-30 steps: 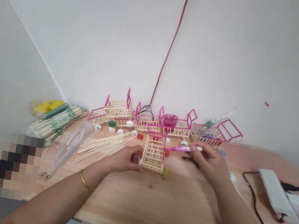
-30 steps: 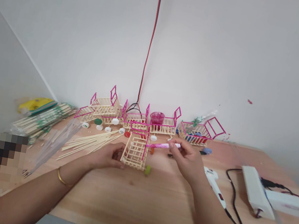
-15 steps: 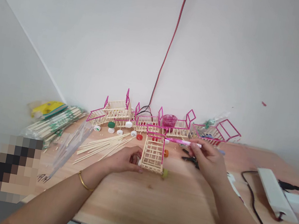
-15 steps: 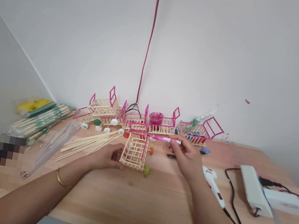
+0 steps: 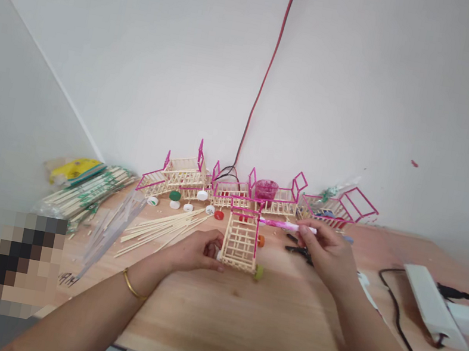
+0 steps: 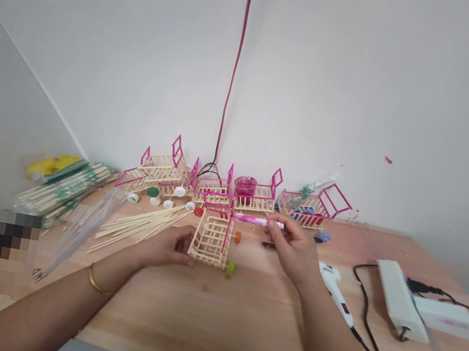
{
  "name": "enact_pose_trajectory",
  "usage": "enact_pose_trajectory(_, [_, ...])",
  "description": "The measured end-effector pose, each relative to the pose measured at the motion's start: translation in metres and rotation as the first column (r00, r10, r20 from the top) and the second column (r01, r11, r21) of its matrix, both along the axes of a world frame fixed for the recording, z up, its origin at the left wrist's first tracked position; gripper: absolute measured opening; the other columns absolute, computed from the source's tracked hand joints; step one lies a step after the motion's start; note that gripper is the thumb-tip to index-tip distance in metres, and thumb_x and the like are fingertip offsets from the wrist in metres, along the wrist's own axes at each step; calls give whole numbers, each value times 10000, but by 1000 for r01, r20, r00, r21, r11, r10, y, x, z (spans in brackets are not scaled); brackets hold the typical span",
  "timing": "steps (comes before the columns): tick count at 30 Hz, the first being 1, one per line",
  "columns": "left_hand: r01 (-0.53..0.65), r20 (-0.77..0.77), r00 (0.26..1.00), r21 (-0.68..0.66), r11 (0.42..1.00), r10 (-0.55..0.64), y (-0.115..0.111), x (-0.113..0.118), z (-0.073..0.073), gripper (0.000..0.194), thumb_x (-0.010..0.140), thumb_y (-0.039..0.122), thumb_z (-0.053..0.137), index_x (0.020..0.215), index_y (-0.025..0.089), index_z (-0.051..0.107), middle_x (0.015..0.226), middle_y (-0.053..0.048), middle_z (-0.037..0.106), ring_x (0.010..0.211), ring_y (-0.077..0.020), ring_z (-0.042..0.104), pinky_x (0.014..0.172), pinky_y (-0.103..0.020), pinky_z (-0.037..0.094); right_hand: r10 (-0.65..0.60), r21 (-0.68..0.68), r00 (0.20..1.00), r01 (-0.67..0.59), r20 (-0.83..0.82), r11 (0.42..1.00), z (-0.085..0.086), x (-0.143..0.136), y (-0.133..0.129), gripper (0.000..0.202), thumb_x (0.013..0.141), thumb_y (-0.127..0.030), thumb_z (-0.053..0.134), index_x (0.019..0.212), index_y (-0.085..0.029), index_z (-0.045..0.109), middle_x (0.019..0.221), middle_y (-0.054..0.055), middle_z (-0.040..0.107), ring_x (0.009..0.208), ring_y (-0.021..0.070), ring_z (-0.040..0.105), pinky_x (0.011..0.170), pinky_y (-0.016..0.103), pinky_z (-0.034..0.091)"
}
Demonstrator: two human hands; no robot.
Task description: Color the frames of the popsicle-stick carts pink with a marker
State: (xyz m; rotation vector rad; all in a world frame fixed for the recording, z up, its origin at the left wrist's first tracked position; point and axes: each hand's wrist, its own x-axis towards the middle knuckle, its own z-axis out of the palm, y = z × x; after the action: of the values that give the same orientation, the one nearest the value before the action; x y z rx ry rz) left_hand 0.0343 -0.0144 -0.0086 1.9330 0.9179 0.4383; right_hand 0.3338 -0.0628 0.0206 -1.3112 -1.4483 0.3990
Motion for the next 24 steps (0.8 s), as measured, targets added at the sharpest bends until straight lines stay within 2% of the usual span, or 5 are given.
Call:
enact_pose_trajectory(6, [0,-3,1000,-9,1000,0,0,1,1,425,650,306,802,992,171,591,667,66,510,604,-90,436,551,-205,316,9,5,997,-9,75,1000,6,-1,-4,342,850,-515,580,836,-183,662,609,6,618,518,132,560,483,239,451])
enact_pose_trajectory(12, [0,-11,1000,8,1000,0,-1,0,3,425,646,307,803,992,165,599,692,58,523,622,-94,438,561,-208,320,-28,12,999,27,40,1000,5,-1,-3,354,838,-524,586,879,-181,664,594,1,610,517,136,562,485,240,450])
enact_pose_trajectory(18, [1,-9,1000,5,1000,-1,0,0,-1,439,645,328,807,999,168,603,677,62,519,612,-94,440,559,-209,324,16,34,998,-19,66,999,8,-2,-6,325,832,-505,594,788,-189,658,622,13,631,534,136,568,497,243,465])
enact_pose_trajectory(24, [17,2,1000,7,1000,-17,0,0,-1,436,649,320,810,1001,171,599,683,63,522,609,-88,441,556,-204,323,-54,97,992,43,117,994,1,-5,-4,265,848,-447,601,892,-199,687,717,30,692,579,156,617,528,259,486])
